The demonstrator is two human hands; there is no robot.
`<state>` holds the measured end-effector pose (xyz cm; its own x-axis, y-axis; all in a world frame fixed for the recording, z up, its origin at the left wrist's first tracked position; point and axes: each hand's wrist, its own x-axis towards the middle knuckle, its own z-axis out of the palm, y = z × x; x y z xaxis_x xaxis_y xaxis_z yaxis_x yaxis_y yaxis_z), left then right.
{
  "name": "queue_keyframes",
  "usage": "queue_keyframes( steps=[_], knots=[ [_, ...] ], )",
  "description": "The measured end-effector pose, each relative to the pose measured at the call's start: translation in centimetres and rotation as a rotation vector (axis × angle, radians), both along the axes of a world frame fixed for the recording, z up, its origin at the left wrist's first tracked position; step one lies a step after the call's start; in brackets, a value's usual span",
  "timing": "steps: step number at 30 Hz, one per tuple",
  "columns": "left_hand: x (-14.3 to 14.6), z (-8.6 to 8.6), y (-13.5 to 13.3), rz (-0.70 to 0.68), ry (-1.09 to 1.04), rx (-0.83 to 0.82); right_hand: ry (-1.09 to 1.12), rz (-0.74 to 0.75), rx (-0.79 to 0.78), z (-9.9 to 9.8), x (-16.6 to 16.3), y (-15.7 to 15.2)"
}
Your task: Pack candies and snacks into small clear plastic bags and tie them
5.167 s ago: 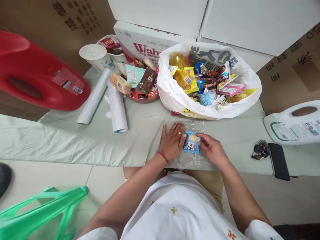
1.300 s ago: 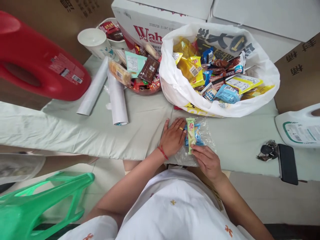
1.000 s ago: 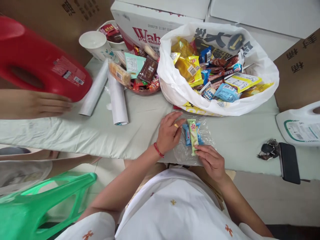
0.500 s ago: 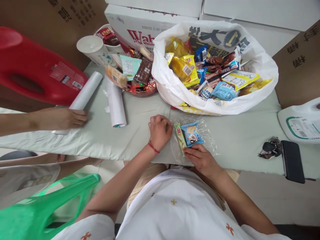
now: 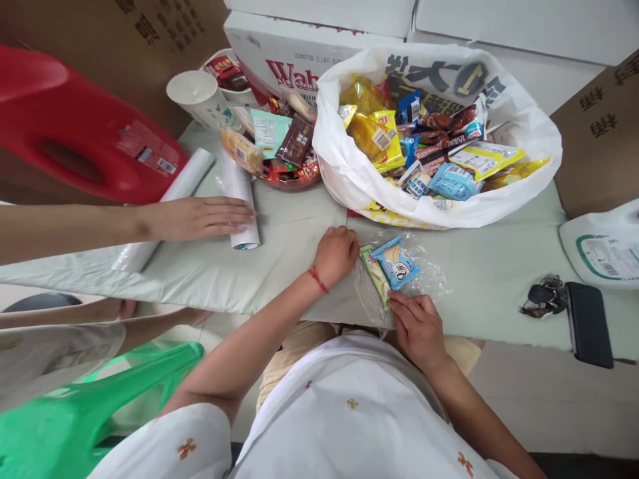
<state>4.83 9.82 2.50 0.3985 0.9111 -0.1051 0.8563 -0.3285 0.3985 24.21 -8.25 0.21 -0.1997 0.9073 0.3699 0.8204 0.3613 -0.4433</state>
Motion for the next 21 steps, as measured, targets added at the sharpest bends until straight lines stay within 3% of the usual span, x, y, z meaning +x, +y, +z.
queue_keyframes(
  steps=[5, 11, 13, 15, 17, 18, 21],
  knots=[
    [-0.8, 0.2, -2.0, 0.112, -0.076, -0.076, 0.069, -0.072, 0.009, 0.8, -1.1, 0.1],
    [-1.1, -0.5, -2.8, 0.166, -0.055, -0.098, -0.117, -0.216, -0.033, 1.1, -3.0, 2.1],
    [-1.3, -0.7, -3.0, 0.169, -0.083, -0.042, -0.105, -0.274, -0.011, 1.5, -2.8, 2.9],
    [-1.6, -0.9, -3.4, 0.160, -0.134, 0.146, -0.097, -0.318, 0.015, 2.0, -2.2, 3.8],
    [-2.0, -1.1, -4.2, 0.047, -0.194, 0.379, -0.121, -0.333, -0.002, 2.3, -1.5, 4.9],
    [-2.1, -1.3, -4.6, -0.074, -0.222, 0.456, -0.140, -0.328, -0.038, 2.3, -1.2, 5.6],
    [-2.2, -2.1, -5.5, -0.495, -0.238, 0.456, -0.170, -0.307, -0.182, 2.1, -0.2, 7.4]
  ],
)
